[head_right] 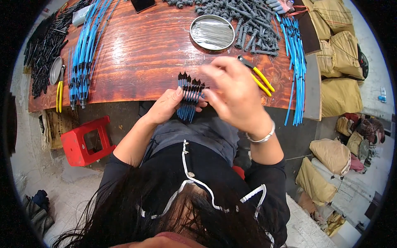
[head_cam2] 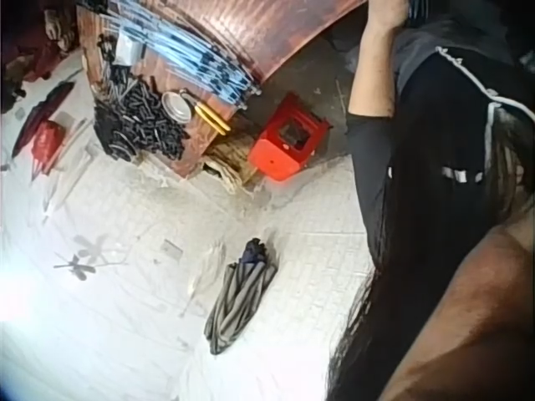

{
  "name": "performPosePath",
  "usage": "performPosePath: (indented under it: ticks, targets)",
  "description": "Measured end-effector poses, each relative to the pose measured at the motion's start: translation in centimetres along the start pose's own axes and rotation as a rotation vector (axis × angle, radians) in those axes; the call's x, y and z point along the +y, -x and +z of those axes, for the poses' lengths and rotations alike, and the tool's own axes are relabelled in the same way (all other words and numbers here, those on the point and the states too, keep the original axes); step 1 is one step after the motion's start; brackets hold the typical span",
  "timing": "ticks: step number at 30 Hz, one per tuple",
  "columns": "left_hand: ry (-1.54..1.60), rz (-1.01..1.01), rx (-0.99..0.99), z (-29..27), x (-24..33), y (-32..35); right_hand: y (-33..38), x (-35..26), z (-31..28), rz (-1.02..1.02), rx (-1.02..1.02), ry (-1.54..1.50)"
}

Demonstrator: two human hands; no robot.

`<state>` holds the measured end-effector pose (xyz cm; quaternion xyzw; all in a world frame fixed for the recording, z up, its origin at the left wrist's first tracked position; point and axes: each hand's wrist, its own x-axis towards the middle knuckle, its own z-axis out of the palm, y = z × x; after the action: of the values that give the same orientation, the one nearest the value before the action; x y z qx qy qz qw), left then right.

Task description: Bundling multiple blue cables together using metal fasteners and cutting them with pliers.

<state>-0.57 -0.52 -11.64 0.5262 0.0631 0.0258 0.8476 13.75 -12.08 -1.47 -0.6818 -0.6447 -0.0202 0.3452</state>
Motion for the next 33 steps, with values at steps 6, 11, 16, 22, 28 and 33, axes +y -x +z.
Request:
performPosePath:
  ticks: [6, 11, 16, 22, 28, 33]
  targets:
    - [0.006, -0.023, 0.023, 0.2, -0.1, 0.1, 1.8, 1.7, -2.2, 0.214, -0.236, -0.102]
    - [-0.024, 0.036, 0.014, 0.4, -0.5, -0.2, 0.7, 1.2, -1.8, 0.117, -0.119, -0.178]
    - [-0.436, 0.113, 0.120, 1.7, 0.4, 1.8, -2.0, 7.4, -0.4, 0.231, -0.004, -0.112]
    - [-0.316, 0.193, 0.174, 2.4, -1.3, 2.9, -5.4, 14.8, 6.3, 0.204, -0.095, 0.350]
    - [-0.377, 0.266, 0.157, 1.3, -1.8, 2.6, -6.6, 16.4, 8.2, 0.153, -0.234, 0.519]
    - [-0.148, 0.136, 0.237, 1.0, -1.9, 1.8, -6.7, 15.5, 6.9, 0.206, -0.214, 0.501]
